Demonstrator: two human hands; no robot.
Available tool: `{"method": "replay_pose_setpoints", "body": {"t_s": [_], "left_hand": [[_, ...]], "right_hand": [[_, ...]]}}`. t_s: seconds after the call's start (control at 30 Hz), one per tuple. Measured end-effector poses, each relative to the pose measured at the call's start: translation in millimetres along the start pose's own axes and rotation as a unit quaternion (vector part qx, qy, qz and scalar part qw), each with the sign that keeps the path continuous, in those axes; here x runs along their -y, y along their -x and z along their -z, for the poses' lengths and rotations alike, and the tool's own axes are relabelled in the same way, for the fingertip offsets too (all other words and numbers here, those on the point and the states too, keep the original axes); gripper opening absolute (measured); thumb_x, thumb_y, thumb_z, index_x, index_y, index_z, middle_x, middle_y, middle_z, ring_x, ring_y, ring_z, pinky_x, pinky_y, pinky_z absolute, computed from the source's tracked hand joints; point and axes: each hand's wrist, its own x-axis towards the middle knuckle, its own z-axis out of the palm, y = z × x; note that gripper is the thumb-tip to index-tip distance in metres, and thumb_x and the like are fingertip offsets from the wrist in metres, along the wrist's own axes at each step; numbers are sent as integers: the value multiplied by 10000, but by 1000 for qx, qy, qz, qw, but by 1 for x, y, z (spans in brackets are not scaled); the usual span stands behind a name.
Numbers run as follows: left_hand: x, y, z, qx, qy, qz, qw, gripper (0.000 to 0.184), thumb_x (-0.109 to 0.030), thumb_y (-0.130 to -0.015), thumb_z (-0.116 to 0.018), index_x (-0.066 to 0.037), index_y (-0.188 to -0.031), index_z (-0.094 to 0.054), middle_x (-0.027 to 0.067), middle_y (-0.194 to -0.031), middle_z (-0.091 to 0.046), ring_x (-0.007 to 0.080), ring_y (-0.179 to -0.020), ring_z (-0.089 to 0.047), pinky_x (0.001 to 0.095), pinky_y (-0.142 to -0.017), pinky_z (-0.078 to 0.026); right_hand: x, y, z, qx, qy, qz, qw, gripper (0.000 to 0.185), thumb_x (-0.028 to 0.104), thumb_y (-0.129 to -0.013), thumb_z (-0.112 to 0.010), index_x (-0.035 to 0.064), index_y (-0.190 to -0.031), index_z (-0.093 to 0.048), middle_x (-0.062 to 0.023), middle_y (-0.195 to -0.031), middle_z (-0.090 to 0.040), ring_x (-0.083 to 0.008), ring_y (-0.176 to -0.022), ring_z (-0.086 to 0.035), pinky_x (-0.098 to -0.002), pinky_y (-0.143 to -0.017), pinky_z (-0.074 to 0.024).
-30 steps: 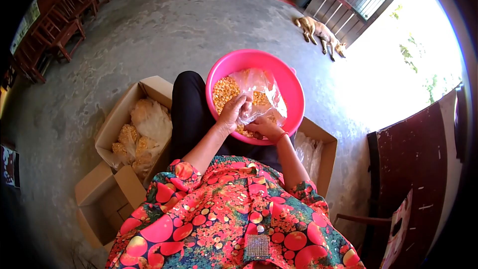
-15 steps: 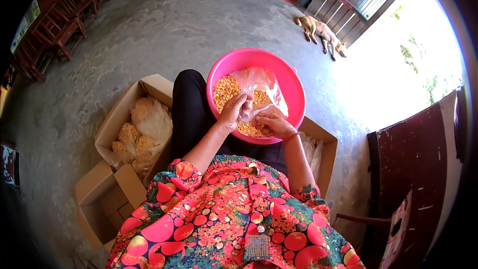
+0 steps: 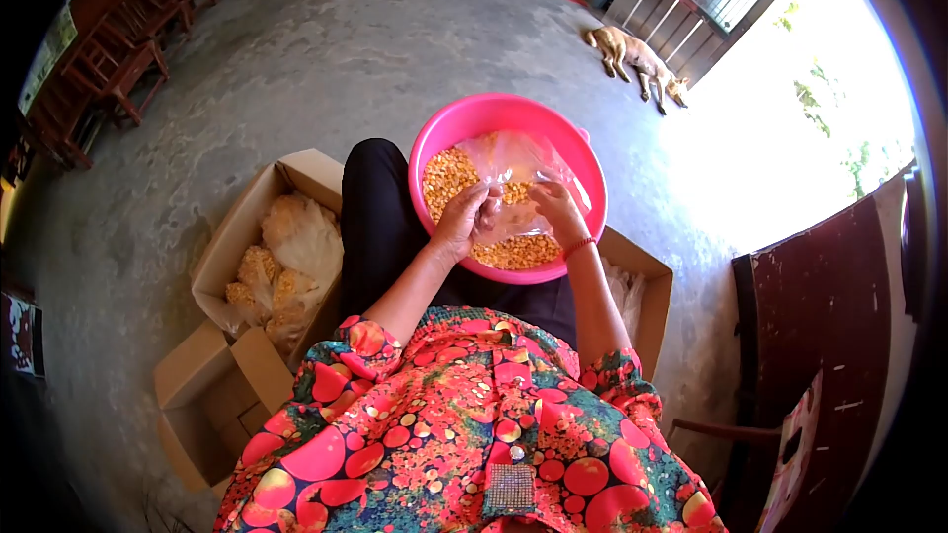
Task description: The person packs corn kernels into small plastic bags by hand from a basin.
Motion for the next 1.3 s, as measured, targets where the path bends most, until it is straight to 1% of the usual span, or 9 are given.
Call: {"method": "replay_pose_setpoints", "body": {"t_s": [0.1, 0.2, 0.4, 0.83, 1.0, 1.07, 1.13, 1.17, 1.3], "left_hand": [[2, -4, 2, 6, 9, -10, 1000, 170, -176, -819, -472, -33, -873, -545, -18, -626, -479, 46, -528, -435, 171, -449, -364], [6, -5, 6, -18, -2, -2, 1000, 176, -205, -815, -488, -44, -843, -551, -27, -634, -467, 41, -566, -432, 177, -509, -369], [-2, -2, -3, 38, 9, 31, 999, 146, -207, -821, -477, -77, -863, -528, -43, -633, -443, 38, -561, -419, 168, -493, -345], [-1, 4, -15, -63, -48, 33, 996, 119, -160, -814, -471, -66, -814, -544, -20, -616, -451, 66, -544, -414, 183, -507, -354], [-1, -10, 11, 30, -87, 111, 990, 101, -159, -814, -470, -87, -832, -539, -29, -607, -467, 72, -524, -442, 212, -484, -414], [-3, -18, 17, 7, -105, 96, 990, 103, -144, -815, -466, -83, -815, -549, -31, -624, -471, 58, -537, -437, 193, -486, -399], [-11, -17, 2, -80, -123, 66, 987, 122, -133, -821, -458, -82, -798, -566, -49, -613, -460, 33, -504, -406, 157, -440, -353], [-19, -25, 24, 5, -148, 62, 987, 123, -151, -822, -464, -88, -794, -567, -62, -577, -436, 21, -460, -377, 146, -390, -311], [-57, -33, 10, -69, -223, 35, 972, 132, -162, -821, -470, -76, -774, -560, -67, -537, -404, 12, -423, -345, 148, -357, -266]], "right_hand": [[-46, -1, 7, 101, 58, 39, 992, 262, 178, -736, -546, 53, -967, -540, -30, -892, -547, -124, -774, -511, -271, -679, -425], [-65, 22, -7, 93, 375, 112, 916, 192, 161, -710, -526, 44, -851, -582, -110, -778, -598, -205, -734, -567, -309, -664, -443], [-67, 25, -17, 104, 432, 190, 876, 186, 201, -695, -491, 76, -780, -600, -141, -751, -579, -303, -723, -549, -395, -668, -416], [-69, 25, -22, 128, 380, 147, 904, 160, 136, -650, -473, 54, -721, -590, -152, -700, -576, -297, -689, -555, -380, -630, -420], [-65, 25, -18, 120, 342, 160, 918, 153, 124, -661, -480, 55, -741, -591, -146, -713, -576, -288, -690, -557, -363, -626, -425], [-62, 26, -14, 79, 234, 266, 932, 165, 100, -672, -492, 54, -804, -580, -138, -739, -575, -279, -689, -557, -355, -633, -429], [-51, 30, -12, 33, 191, 240, 951, 180, 83, -657, -499, 52, -817, -576, -145, -761, -573, -286, -730, -553, -359, -647, -431], [-45, 31, -11, -13, 148, 216, 965, 200, 66, -642, -506, 51, -830, -572, -152, -782, -572, -294, -771, -549, -363, -660, -432], [5, 26, 7, -119, 171, 287, 935, 274, 28, -621, -499, 51, -890, -541, -134, -773, -554, -280, -777, -519, -358, -720, -409]]}}
